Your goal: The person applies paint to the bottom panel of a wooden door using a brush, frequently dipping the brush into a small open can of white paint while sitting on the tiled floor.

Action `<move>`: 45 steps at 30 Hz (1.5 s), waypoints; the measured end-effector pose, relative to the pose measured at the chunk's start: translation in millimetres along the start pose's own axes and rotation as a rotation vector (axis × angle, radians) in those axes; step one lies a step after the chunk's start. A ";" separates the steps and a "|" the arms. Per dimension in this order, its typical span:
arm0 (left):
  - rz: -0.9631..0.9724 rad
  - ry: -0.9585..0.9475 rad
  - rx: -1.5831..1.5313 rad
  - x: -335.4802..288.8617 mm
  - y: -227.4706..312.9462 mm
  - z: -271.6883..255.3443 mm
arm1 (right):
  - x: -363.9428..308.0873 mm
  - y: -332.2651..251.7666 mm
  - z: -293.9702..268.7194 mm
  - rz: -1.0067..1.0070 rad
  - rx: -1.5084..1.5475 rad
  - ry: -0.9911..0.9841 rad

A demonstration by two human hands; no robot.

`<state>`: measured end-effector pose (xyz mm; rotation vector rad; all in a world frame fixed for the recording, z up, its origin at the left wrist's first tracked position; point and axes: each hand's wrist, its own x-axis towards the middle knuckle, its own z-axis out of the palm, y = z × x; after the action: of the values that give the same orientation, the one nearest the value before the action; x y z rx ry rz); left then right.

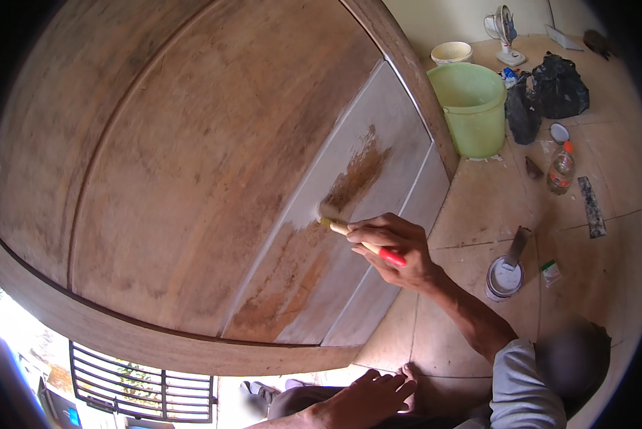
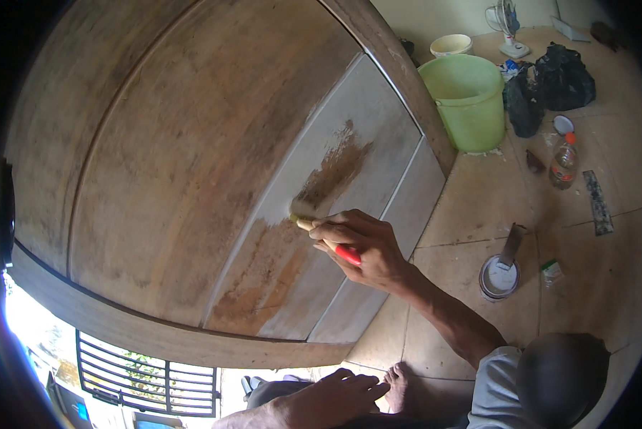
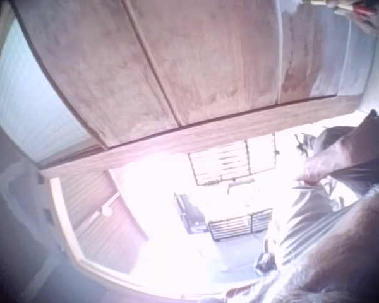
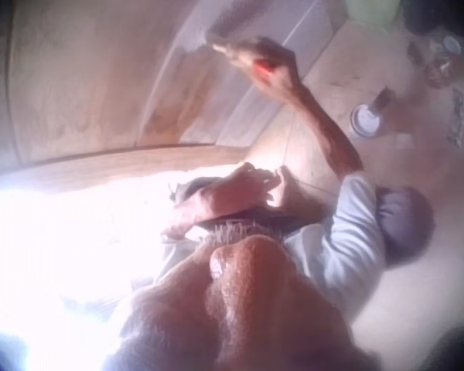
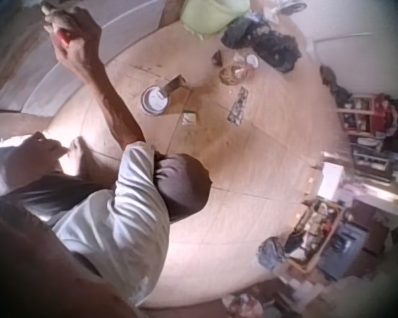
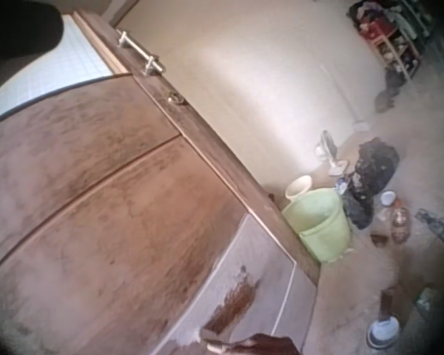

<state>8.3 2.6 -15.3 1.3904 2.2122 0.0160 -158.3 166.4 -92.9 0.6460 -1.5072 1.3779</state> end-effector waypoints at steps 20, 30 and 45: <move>0.024 0.002 -0.058 5.5 0.4 -15.5 | 2.7 17.9 -15.5 0.030 0.106 0.040; -0.030 -0.088 -0.077 5.2 -4.4 -10.5 | 72.1 137.3 -107.5 0.491 0.212 0.590; -0.085 -0.130 -0.243 11.8 -6.0 -19.7 | 55.4 104.5 -78.8 0.525 0.297 0.407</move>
<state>-9.2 14.9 -4.9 1.1339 2.0818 0.1548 -248.1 276.4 -97.6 0.1171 -1.1901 2.0183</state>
